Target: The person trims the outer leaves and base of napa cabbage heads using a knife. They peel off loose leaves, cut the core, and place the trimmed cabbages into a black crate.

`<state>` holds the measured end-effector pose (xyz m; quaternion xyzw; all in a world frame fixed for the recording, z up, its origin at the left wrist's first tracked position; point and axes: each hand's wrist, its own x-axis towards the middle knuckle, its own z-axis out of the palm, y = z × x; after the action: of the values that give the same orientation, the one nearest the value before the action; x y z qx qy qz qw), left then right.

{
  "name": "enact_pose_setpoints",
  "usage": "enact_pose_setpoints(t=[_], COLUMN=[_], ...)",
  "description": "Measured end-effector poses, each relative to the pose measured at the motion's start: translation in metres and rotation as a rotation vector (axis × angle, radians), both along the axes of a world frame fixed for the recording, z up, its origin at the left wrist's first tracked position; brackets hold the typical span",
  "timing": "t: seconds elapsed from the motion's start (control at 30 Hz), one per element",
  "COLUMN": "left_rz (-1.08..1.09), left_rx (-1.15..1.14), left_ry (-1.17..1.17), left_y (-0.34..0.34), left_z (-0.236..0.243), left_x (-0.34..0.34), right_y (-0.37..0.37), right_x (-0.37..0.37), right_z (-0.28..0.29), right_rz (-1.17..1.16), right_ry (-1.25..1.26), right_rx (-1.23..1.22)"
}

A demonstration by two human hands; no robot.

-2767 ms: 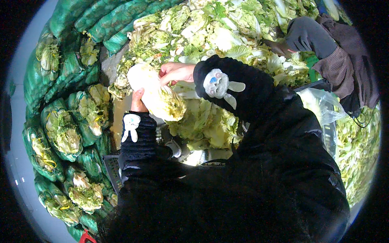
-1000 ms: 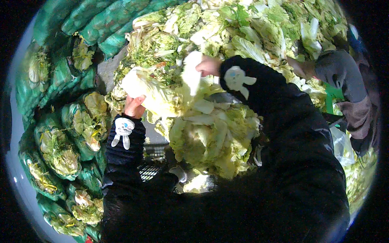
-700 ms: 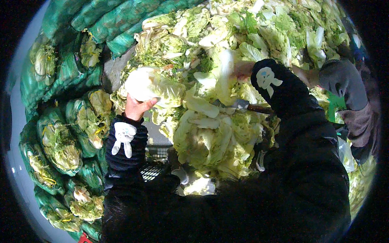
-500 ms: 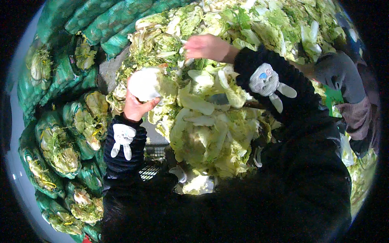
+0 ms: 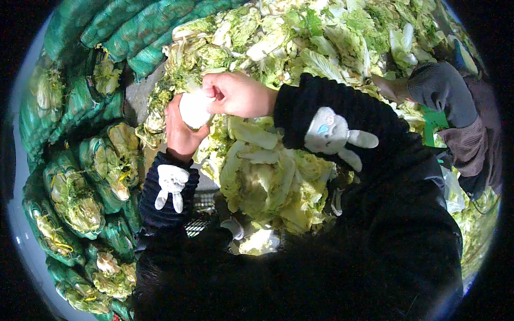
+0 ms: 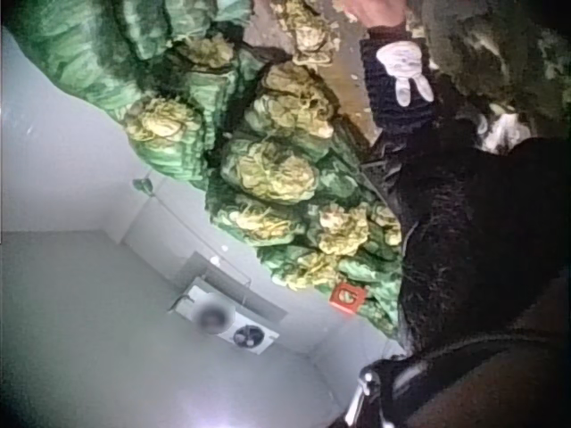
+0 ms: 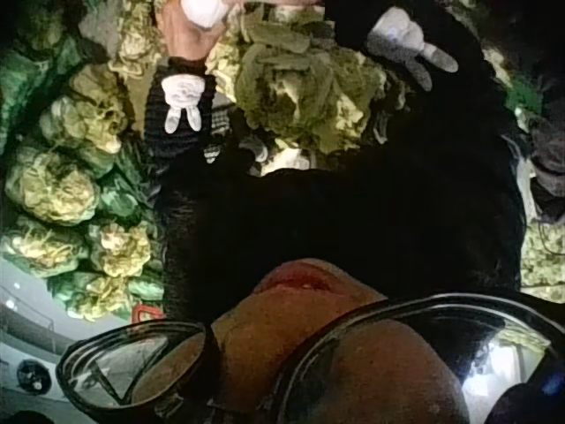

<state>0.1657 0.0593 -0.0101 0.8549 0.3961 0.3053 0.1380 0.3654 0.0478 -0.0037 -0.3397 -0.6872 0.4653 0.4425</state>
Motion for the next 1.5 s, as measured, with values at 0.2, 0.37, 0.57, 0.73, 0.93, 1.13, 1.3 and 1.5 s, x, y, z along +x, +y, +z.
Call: enact_pose_setpoints(t=[0.2,0.37,0.57,0.73,0.93,1.13,1.3,1.5], left_rz=[-0.041,-0.155,-0.221,-0.185,-0.350,-0.328,-0.391,-0.305], left_rx=[-0.916,-1.245,-1.185,-1.186,-1.005,-1.072,-1.146,-1.015], left_ry=[-0.718,-1.256,-1.287,-1.364,-1.565,-1.536,-1.539,-1.462], left_y=[0.016,0.016,0.018,0.015,-0.010,-0.027,-0.042,-0.059], left_z=[-0.013,-0.027,-0.025,0.005,0.066,0.074,0.064,0.059], left_x=[-0.024,-0.037,-0.033,-0.015,0.002,0.014,-0.001,-0.007], right_y=[0.029,0.021,-0.008,-0.057,-0.058,-0.090,-0.113,-0.129], right_x=[0.053,0.075,0.036,0.005,0.014,0.009,0.006,0.004], right_z=[0.025,-0.029,-0.022,0.029,0.048,0.069,0.082,0.078], right_rz=[0.208,0.083,0.243,0.200,0.538,0.146,-0.092,-0.030], right_ry=[0.167,-1.198,-0.041,0.151,0.866,0.586,0.365,0.572], right_rx=[-0.232,-0.083,-0.519,-0.745,-0.932,-0.957,-0.850,-0.886])
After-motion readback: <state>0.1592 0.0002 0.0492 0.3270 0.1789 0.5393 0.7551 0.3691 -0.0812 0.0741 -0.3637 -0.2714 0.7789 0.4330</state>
